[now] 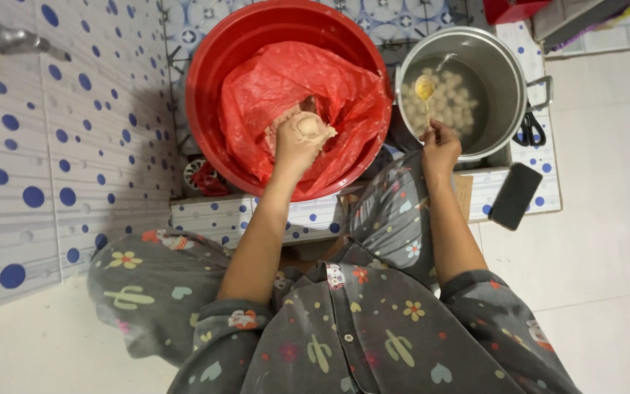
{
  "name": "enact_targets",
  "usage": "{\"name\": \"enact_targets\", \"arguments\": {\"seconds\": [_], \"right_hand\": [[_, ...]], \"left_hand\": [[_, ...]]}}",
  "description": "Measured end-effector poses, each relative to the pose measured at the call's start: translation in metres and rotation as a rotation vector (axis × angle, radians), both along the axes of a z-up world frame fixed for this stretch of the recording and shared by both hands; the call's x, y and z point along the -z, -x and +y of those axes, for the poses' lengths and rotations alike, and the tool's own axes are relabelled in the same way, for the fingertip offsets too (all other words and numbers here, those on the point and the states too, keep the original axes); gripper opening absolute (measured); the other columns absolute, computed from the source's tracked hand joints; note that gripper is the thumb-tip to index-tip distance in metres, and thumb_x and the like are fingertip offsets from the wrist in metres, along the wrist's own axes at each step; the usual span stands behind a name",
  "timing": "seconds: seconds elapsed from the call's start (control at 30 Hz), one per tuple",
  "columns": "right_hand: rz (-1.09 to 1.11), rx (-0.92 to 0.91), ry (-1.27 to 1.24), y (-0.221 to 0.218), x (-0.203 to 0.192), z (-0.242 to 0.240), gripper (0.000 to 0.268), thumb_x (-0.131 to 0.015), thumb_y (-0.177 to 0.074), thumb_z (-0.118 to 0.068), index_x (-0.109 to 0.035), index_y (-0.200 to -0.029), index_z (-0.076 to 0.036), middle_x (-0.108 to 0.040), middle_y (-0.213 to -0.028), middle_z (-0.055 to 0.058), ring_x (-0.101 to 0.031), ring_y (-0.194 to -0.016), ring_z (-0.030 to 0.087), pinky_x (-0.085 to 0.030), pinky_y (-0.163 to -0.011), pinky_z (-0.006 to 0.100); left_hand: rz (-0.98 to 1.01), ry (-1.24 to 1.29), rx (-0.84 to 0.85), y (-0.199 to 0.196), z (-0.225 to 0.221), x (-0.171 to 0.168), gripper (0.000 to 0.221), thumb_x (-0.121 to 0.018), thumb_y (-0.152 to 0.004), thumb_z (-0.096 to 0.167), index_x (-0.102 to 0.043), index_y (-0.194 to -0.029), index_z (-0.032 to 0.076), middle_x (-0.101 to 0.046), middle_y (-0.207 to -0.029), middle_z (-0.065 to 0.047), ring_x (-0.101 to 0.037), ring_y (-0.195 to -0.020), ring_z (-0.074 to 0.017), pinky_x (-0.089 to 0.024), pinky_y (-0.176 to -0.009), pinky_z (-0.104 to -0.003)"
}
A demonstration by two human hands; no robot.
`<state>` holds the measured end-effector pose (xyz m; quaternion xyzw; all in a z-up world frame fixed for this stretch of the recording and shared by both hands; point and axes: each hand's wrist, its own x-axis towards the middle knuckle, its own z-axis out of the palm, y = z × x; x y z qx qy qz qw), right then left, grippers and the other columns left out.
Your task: Forming meatballs from meat paste by hand and scooping them into a pot of water using a spoon
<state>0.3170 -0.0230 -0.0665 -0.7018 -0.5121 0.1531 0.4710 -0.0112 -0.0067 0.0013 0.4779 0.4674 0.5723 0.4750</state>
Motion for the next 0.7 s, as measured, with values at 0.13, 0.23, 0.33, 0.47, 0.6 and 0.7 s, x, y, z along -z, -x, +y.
{"name": "enact_targets", "arguments": {"seconds": [0.13,0.23,0.33,0.47,0.6,0.7], "right_hand": [[0.007,-0.031,-0.028,-0.002,0.001,0.002,0.018,-0.065,-0.100,0.001,-0.074,-0.114,0.006,-0.072,-0.072,0.019,-0.072,-0.071,0.026,-0.054,-0.065,0.036],[-0.011,0.004,-0.039,-0.007,0.009,0.002,0.017,-0.068,-0.098,-0.001,-0.078,-0.112,-0.002,-0.071,-0.065,0.011,-0.072,-0.066,0.026,-0.052,-0.061,0.030],[0.023,-0.011,-0.049,-0.004,0.006,0.003,0.017,-0.067,-0.100,0.000,-0.077,-0.113,-0.001,-0.070,-0.067,0.011,-0.070,-0.065,0.022,-0.052,-0.062,0.030],[-0.036,-0.016,-0.054,-0.005,0.005,0.002,0.017,-0.068,-0.100,-0.001,-0.078,-0.113,-0.001,-0.071,-0.067,0.011,-0.072,-0.067,0.023,-0.055,-0.062,0.031],[-0.068,-0.021,-0.043,-0.004,0.003,0.002,0.017,-0.067,-0.100,-0.002,-0.077,-0.114,-0.001,-0.071,-0.067,0.010,-0.070,-0.064,0.022,-0.054,-0.062,0.031],[-0.042,-0.002,-0.038,-0.006,0.008,0.002,0.017,-0.068,-0.099,-0.002,-0.078,-0.112,-0.003,-0.071,-0.065,0.010,-0.071,-0.065,0.023,-0.053,-0.062,0.030]], "left_hand": [[-0.041,-0.001,-0.006,-0.005,0.001,0.007,0.026,-0.094,-0.073,0.013,-0.069,-0.079,0.007,-0.063,-0.059,-0.002,-0.058,-0.048,-0.0102,-0.048,-0.043,-0.020],[-0.100,0.000,0.025,-0.012,0.000,0.012,0.023,-0.089,-0.080,0.016,-0.067,-0.082,0.009,-0.060,-0.059,0.000,-0.054,-0.049,-0.0083,-0.042,-0.044,-0.020],[-0.160,-0.002,0.059,-0.012,-0.004,-0.005,0.020,-0.085,-0.088,0.018,-0.066,-0.085,0.011,-0.057,-0.059,0.001,-0.050,-0.049,-0.0065,-0.037,-0.045,-0.019],[-0.344,0.134,0.126,-0.006,-0.013,-0.042,0.018,-0.076,-0.092,0.023,-0.067,-0.091,0.008,-0.062,-0.058,-0.010,-0.050,-0.038,-0.0112,-0.036,-0.034,-0.024],[-0.202,-0.002,0.103,-0.006,-0.010,-0.042,0.031,-0.093,-0.073,0.007,-0.074,-0.097,0.001,-0.075,-0.077,-0.010,-0.067,-0.062,-0.0090,-0.060,-0.059,-0.022],[0.081,-0.040,-0.010,-0.006,-0.012,-0.005,0.022,-0.089,-0.070,0.005,-0.068,-0.077,0.004,-0.064,-0.059,-0.010,-0.061,-0.052,-0.0140,-0.054,-0.049,-0.029]]}}
